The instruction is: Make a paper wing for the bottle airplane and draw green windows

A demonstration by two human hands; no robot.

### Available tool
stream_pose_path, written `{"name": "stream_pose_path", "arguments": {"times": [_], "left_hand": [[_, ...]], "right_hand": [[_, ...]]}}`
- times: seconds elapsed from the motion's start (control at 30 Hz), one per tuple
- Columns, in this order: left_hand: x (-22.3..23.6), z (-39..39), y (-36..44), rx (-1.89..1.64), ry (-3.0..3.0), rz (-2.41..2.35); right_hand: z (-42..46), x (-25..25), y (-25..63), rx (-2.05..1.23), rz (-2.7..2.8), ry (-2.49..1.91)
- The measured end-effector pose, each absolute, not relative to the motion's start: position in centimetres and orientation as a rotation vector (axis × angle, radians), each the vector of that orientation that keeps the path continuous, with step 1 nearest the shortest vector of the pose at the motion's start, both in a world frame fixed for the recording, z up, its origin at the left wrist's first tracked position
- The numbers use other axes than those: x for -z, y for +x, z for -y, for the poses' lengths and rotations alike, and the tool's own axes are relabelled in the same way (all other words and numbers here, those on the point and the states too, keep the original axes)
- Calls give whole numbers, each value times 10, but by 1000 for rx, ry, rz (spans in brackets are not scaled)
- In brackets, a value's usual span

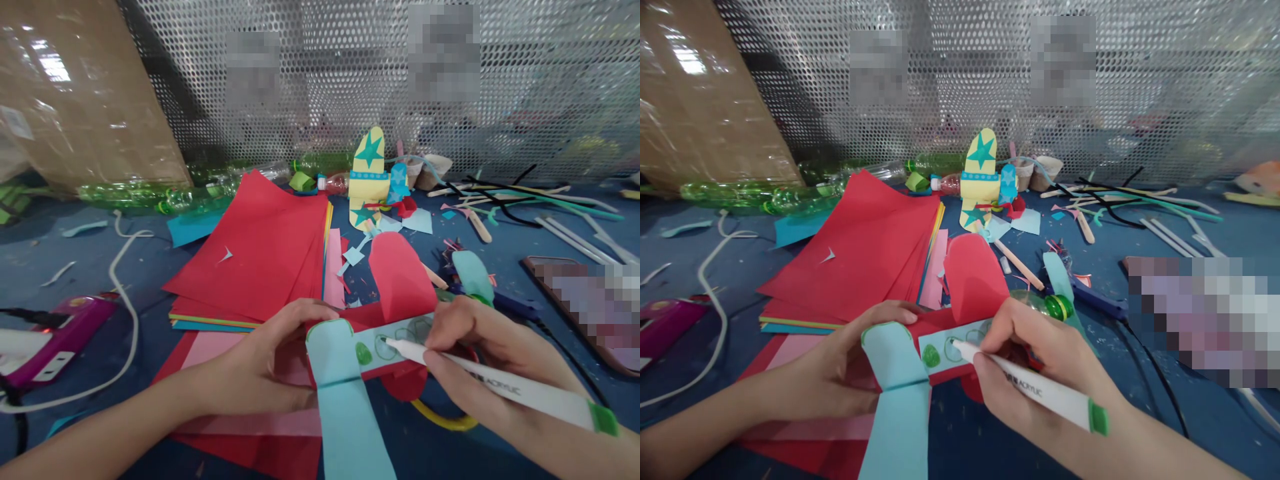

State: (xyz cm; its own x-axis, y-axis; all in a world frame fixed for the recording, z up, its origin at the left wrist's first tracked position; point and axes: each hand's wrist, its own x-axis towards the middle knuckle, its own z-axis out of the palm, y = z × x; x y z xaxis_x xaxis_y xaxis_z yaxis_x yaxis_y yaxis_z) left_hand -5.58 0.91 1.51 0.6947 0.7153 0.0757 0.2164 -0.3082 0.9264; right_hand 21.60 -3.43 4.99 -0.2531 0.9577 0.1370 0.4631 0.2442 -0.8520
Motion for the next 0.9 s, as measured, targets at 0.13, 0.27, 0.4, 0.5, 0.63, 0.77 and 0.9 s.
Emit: {"name": "stream_pose_path", "arguments": {"times": [0.13, 0.27, 0.4, 0.5, 0.63, 0.77, 0.9], "left_hand": [[-15, -9, -55, -618, 1840, -686], [-16, -10, -55, -620, 1865, -674], [-17, -10, -55, -606, 1866, -691], [-16, -10, -55, -606, 1876, -728], [-16, -10, -55, -612, 1846, -719], [-16, -9, -55, -614, 1832, -733], [-17, -9, -55, -604, 1823, -738]], "right_hand": [[34, -50, 216, -850, 1864, -1271], [36, -49, 215, -764, 1917, -1274], [36, -52, 215, -714, 1956, -1243], [36, -52, 217, -755, 1946, -1253], [38, -51, 217, -790, 1907, -1285], [36, -51, 213, -704, 1941, -1269], [36, -49, 213, -729, 1935, -1254]]}}
